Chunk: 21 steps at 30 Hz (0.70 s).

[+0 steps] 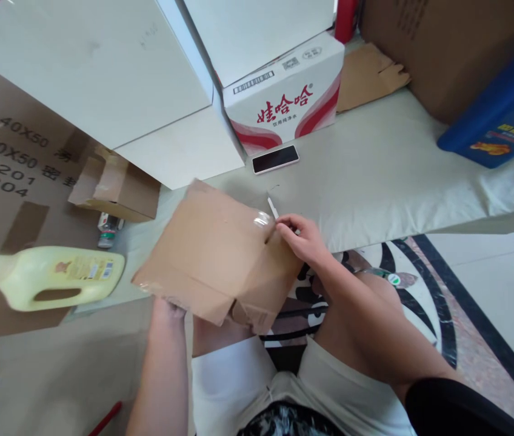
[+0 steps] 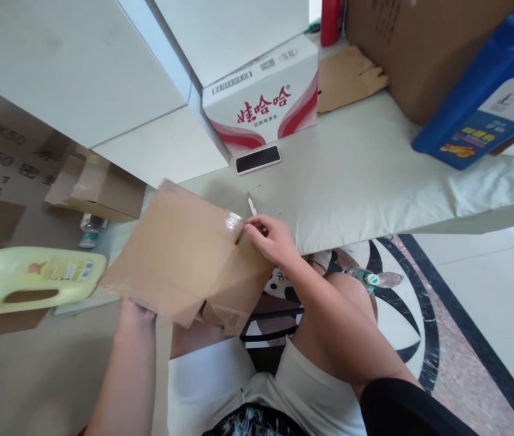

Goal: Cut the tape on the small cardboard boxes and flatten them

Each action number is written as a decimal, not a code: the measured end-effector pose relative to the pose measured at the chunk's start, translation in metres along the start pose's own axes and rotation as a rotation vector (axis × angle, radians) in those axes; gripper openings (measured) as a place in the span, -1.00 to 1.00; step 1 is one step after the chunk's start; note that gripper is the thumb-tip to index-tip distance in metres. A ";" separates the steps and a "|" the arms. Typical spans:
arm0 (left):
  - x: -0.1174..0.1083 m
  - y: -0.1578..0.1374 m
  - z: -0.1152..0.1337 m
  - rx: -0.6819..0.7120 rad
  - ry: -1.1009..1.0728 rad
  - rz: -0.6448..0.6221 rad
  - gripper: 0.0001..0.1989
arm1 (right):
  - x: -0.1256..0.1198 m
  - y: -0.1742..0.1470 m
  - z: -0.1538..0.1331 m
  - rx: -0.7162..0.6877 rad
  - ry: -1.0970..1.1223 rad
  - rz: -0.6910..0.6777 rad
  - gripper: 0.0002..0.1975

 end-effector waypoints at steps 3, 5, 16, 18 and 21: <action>-0.004 0.004 0.009 0.066 -0.051 0.032 -0.73 | -0.012 0.006 0.003 0.042 -0.074 0.152 -0.58; -0.006 0.003 0.011 0.081 -0.070 0.025 -0.70 | -0.008 0.008 0.009 0.147 0.042 0.035 -0.53; 0.086 0.078 -0.011 0.057 -0.293 -0.265 -0.59 | 0.001 0.000 0.015 0.320 0.375 -0.111 -0.51; 0.098 0.092 -0.027 -0.047 -0.333 -0.281 -0.53 | -0.006 0.001 0.017 0.330 0.381 0.007 -0.49; 0.101 0.102 -0.050 -0.346 -0.346 -0.286 -0.46 | -0.032 -0.005 0.013 0.324 0.353 0.325 -0.49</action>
Point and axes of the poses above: each hand's wrist, its own y-axis towards the middle knuckle, its own x-axis out of the palm, z = x × y, the point moved 4 cm from there along y, towards the middle knuckle, and after that the axes turned 7 degrees about -y, right-handed, at the moved point
